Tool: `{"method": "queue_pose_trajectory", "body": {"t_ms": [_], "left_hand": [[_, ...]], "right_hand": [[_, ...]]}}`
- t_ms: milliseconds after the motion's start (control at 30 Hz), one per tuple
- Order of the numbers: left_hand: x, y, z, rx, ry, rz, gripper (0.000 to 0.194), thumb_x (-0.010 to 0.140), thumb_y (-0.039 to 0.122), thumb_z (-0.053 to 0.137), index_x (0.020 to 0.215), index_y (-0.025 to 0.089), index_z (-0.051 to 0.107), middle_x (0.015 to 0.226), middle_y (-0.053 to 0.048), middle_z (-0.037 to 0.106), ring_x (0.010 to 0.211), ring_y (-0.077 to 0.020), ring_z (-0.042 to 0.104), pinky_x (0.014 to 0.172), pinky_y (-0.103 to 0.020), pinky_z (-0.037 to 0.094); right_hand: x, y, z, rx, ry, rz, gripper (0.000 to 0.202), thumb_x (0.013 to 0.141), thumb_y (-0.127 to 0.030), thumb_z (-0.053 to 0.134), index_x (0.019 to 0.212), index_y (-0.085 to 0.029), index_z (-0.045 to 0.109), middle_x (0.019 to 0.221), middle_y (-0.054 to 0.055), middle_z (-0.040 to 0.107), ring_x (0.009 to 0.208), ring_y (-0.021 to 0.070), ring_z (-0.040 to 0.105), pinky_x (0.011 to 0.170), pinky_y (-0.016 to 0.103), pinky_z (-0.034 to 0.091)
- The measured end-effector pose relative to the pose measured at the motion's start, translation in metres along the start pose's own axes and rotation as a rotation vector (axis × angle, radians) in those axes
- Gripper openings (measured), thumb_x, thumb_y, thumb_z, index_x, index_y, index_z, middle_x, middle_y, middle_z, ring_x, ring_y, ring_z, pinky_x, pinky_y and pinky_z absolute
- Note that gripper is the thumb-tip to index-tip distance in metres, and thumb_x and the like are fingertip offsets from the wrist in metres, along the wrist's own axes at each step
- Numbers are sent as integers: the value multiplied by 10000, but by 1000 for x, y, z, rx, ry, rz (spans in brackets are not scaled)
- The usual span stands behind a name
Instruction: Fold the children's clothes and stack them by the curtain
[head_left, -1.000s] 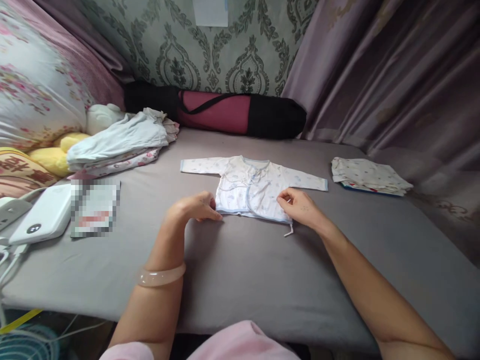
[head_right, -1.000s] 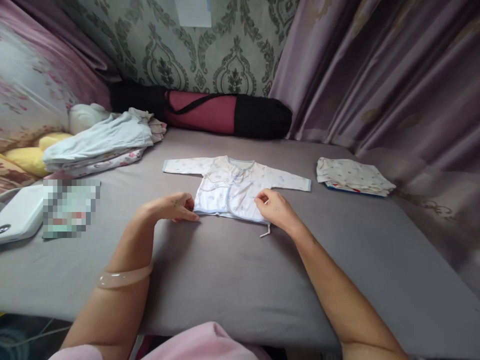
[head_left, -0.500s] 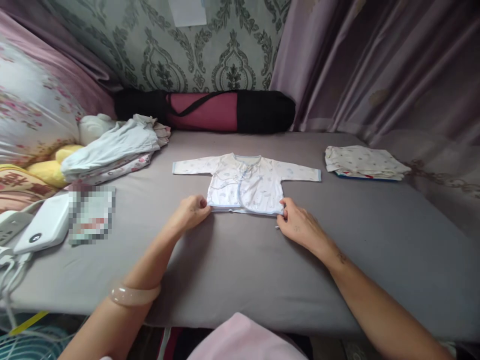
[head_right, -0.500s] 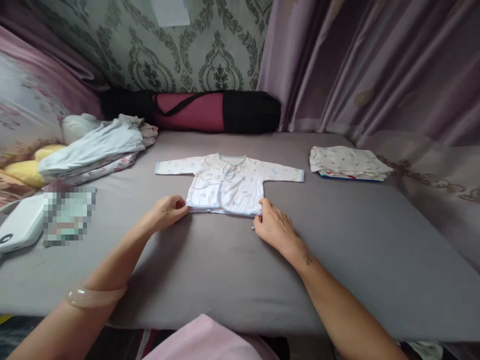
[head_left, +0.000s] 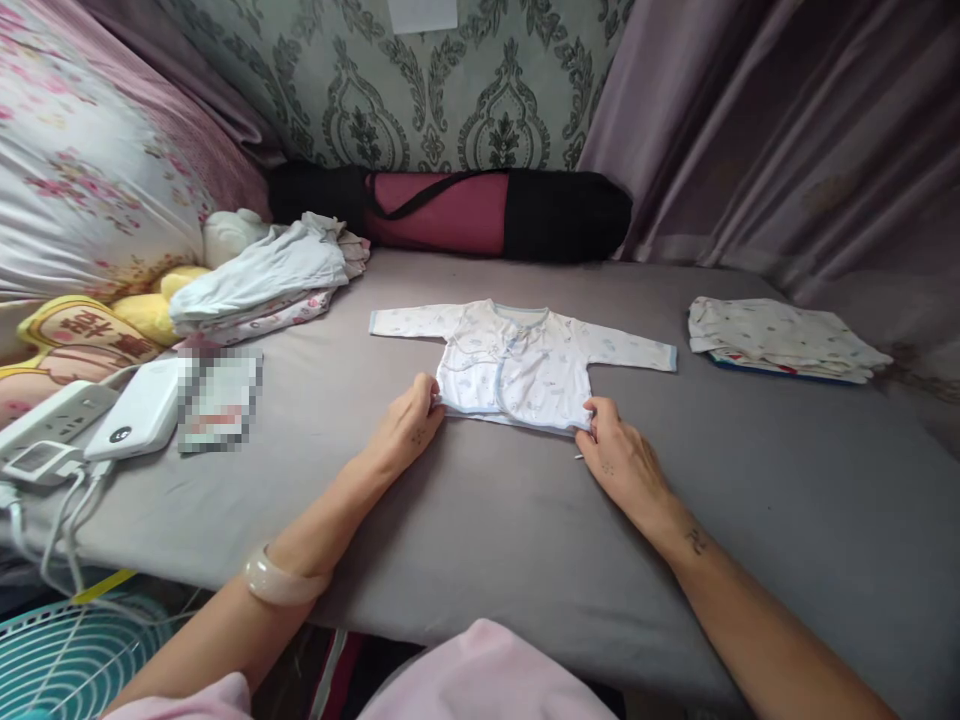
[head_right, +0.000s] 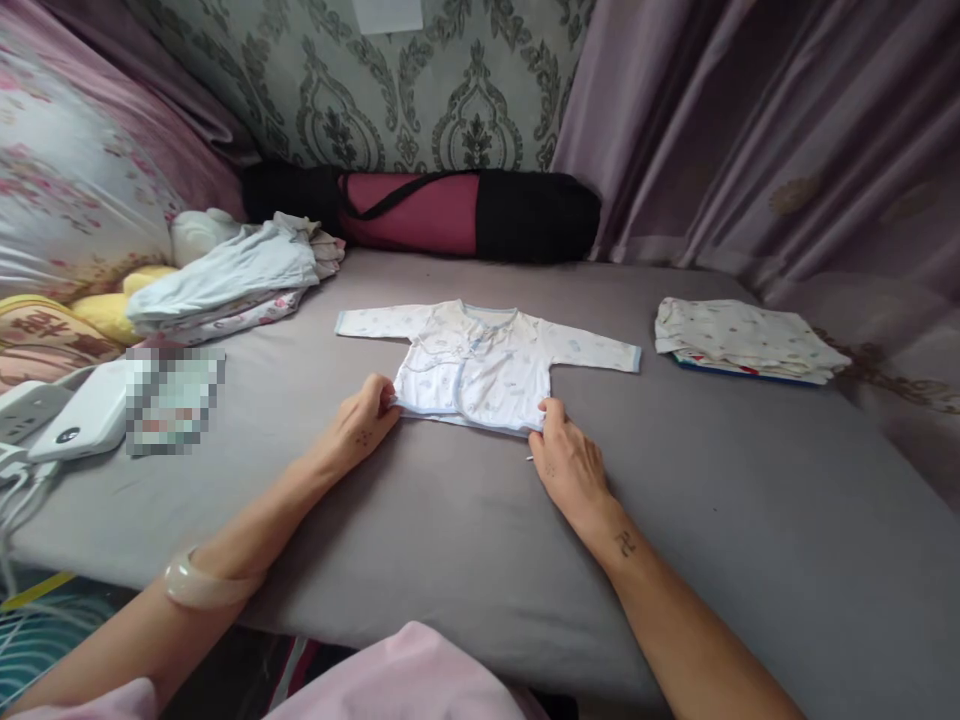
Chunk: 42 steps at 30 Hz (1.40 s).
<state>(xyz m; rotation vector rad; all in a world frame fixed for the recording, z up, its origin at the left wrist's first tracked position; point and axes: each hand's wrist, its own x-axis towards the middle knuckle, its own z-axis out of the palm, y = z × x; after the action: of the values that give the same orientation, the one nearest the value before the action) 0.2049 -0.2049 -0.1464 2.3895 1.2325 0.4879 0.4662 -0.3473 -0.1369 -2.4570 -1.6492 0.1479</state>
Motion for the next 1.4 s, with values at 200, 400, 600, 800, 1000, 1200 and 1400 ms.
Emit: {"method": "queue_pose_trajectory", "body": {"t_ms": [200,400,600,800,1000,1200,1400], "left_hand": [[2,-11,-14,179,-117,163,145,899,237,351,1019,207,426,875,-47,560,753,-196,540,680,-300,407],[3,-8,-22,360,-212,251,255,960,239,267,1043,212,507,965,-68,566,794,-198,560,667,-287,403],[0,-11,-29,474,-289,288,322,986,273,256,1055,213,564,900,-50,543,674,-157,525,584,-260,372],[-7,-14,-40,281,-221,324,364,993,408,316,982,231,633,895,-34,561,698,-131,566,646,-243,415],[20,40,-17,150,-65,442,320,991,346,344,999,206,632,985,-76,601,893,-183,578,804,-300,439],[32,56,19,133,-91,338,214,956,304,431,935,203,618,1029,-93,605,995,-235,557,903,-386,428],[27,39,27,33,-50,314,161,932,300,481,958,213,614,1058,-78,608,1019,-232,555,921,-380,424]], "right_hand": [[0,5,-6,4,-34,-16,300,899,-157,471,1197,-149,447,841,66,670,732,209,632,602,272,313],[-2,2,-12,-63,-46,-4,292,902,-156,463,1193,-168,477,957,82,668,764,207,621,598,280,318],[-9,5,-17,-150,-15,-139,252,923,-173,439,1132,-206,575,998,68,599,813,183,599,613,264,351],[-6,0,-42,13,-135,-255,217,926,-252,467,854,-233,671,896,27,592,747,146,592,659,249,407],[74,-25,-23,171,5,-428,344,970,-248,341,1180,-155,597,1204,110,605,1139,197,539,998,297,373],[125,-44,22,93,-117,-168,608,991,-412,227,1468,-42,293,1565,199,221,1452,294,155,1159,477,140],[97,-45,28,41,-142,-268,640,988,-448,200,1512,-81,229,1594,162,137,1471,275,72,1167,515,42]]}}
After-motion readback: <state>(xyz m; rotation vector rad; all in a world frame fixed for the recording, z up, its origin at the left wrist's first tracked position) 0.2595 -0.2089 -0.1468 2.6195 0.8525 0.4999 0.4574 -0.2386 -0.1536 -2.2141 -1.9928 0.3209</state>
